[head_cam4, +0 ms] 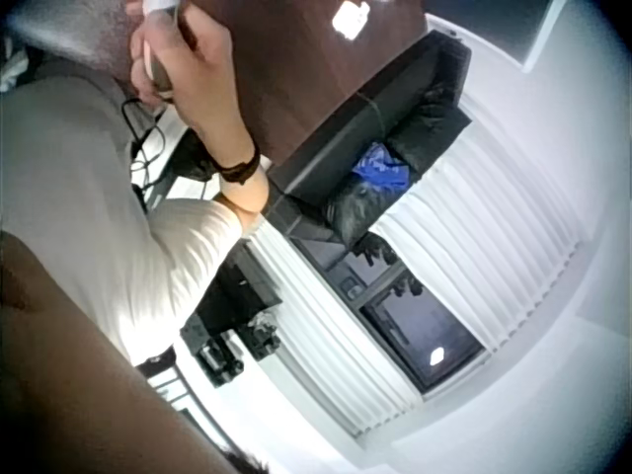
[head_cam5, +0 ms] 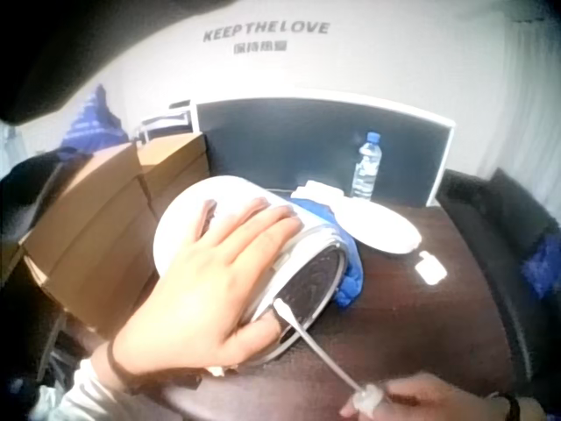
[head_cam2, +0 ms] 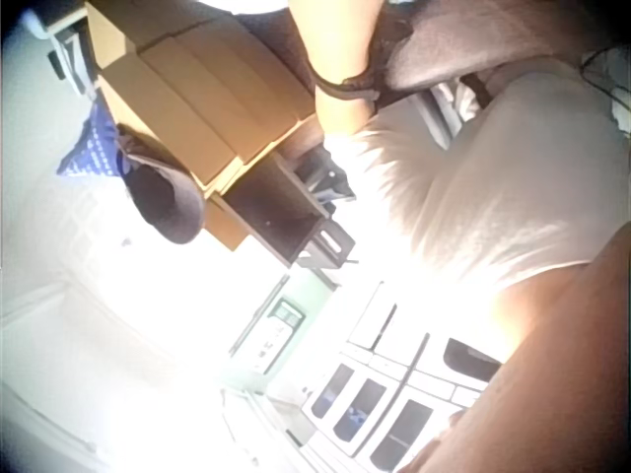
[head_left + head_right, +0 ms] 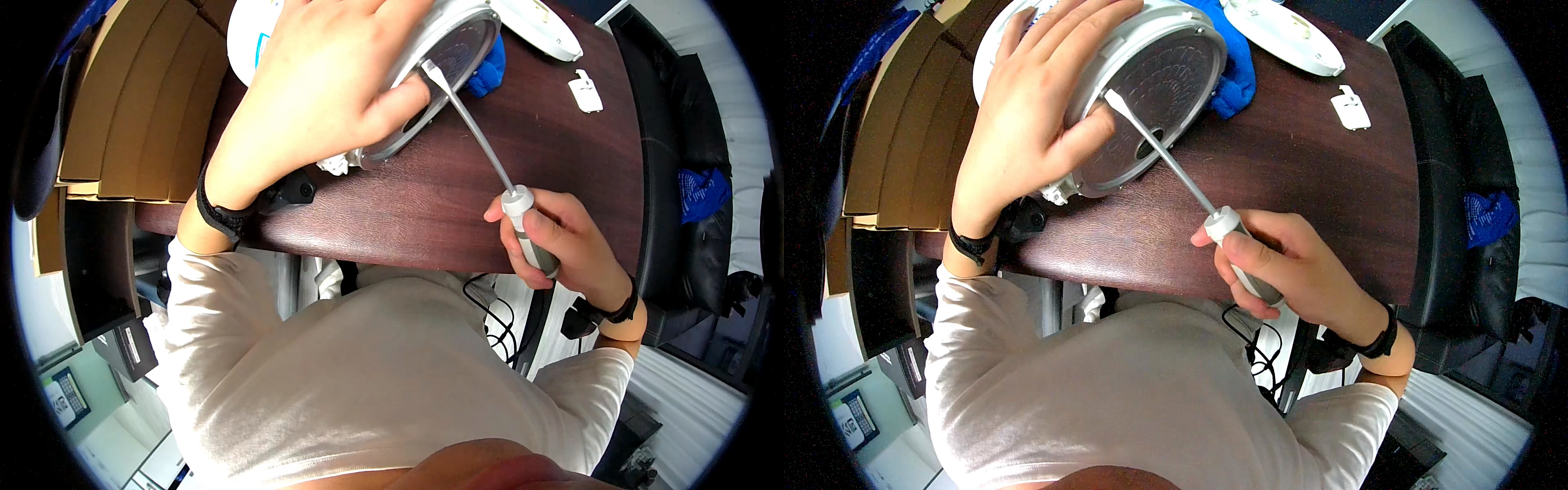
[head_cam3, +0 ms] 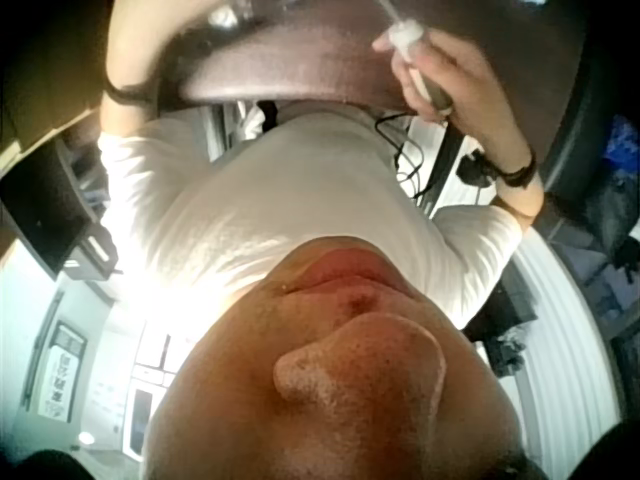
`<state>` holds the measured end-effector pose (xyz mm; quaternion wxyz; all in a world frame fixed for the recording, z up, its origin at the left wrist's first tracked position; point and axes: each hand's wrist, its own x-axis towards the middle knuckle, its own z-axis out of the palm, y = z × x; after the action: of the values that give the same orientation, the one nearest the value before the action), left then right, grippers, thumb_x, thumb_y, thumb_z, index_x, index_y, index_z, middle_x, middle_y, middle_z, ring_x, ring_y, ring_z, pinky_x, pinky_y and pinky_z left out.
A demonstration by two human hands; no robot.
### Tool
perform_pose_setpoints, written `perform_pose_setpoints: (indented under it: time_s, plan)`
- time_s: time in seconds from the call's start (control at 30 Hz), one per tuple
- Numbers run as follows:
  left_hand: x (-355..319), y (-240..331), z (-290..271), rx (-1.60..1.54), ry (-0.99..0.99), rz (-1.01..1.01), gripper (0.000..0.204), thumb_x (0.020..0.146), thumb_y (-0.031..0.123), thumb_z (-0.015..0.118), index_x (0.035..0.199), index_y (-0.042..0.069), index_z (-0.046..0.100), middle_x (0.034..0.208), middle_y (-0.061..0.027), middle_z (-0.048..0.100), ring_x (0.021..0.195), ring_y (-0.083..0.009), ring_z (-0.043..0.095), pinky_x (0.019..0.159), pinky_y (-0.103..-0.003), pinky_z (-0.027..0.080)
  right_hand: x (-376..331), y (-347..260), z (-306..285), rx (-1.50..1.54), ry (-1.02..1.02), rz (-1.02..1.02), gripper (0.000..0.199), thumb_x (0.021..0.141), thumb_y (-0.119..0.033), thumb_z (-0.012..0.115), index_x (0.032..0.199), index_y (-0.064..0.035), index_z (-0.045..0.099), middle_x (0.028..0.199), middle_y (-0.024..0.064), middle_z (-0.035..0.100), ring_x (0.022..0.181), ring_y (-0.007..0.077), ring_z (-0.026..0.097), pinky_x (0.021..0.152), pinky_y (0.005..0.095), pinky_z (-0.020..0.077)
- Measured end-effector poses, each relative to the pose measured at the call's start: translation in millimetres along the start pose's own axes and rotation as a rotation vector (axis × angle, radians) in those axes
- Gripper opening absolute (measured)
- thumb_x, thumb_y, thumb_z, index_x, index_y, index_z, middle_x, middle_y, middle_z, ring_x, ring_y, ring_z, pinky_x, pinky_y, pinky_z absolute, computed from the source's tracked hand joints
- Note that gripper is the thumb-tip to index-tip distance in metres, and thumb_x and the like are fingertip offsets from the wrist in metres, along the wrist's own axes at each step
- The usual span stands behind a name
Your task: The person assembles a white circular appliance by hand, pressing a clear plastic cover onto the base and securing it with screws. They use a screwdriver to tighten the screws around the perimeter of the cover.
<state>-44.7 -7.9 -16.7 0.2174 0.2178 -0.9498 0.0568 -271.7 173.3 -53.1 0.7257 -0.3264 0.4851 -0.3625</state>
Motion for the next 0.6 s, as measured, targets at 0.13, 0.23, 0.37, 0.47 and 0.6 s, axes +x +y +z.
perform_pose_setpoints:
  time_s: [0.13,0.23,0.37,0.47,0.6]
  plan:
    - [-0.4,-2.1,-1.5,-0.004,0.002,0.014,0.076,0.082,0.034,0.062,0.146,-0.003,0.046,0.149,-0.0269,0.048,0.142,-0.0479,0.041,0.117,-0.069,0.023,2.7,-0.1,-8.6,-0.628,0.228,-0.332,0.028,0.099,-0.018,0.068,0.12,0.0011,0.065,0.085,0.007,0.063,0.061,0.0121,0.059,0.055,0.0253,0.0424]
    - [-1.9,-2.2,-1.2,-0.005,-0.001,0.015,0.076,0.082,0.034,0.062,0.146,-0.003,0.046,0.149,-0.0268,0.048,0.142,-0.0481,0.042,0.117,-0.069,0.023,7.7,2.9,-11.5,-1.21,0.476,-0.738,0.031,0.094,-0.018,0.073,0.119,-0.0012,0.066,0.088,0.0106,0.064,0.071,0.0202,0.064,0.061,0.0294,0.0477]
    - [-1.3,-2.2,-1.4,-0.002,-0.009,0.018,0.076,0.082,0.035,0.062,0.146,-0.002,0.046,0.149,-0.0269,0.048,0.142,-0.048,0.042,0.116,-0.069,0.023,5.9,0.9,-9.9,-1.361,0.609,-0.744,0.035,0.091,-0.019,0.077,0.12,-0.0031,0.066,0.093,0.0122,0.065,0.073,0.0255,0.067,0.063,0.0332,0.0517]
    - [-0.4,-2.1,-1.8,-0.007,-0.007,0.016,0.076,0.082,0.034,0.062,0.146,-0.003,0.046,0.149,-0.027,0.048,0.142,-0.0478,0.041,0.117,-0.069,0.023,4.8,-2.6,-7.1,-1.436,0.642,-0.75,0.037,0.089,-0.019,0.078,0.121,-0.0039,0.066,0.094,0.012,0.065,0.072,0.0247,0.069,0.061,0.0335,0.0528]
    - [-0.5,-1.7,-1.7,-0.014,-0.013,0.008,0.076,0.081,0.034,0.063,0.146,-0.003,0.046,0.149,-0.0273,0.048,0.142,-0.0479,0.041,0.117,-0.069,0.022,5.1,-5.5,-4.9,-1.467,0.649,-0.739,0.038,0.089,-0.018,0.079,0.122,-0.0045,0.066,0.094,0.0117,0.065,0.072,0.024,0.069,0.06,0.0334,0.0533]
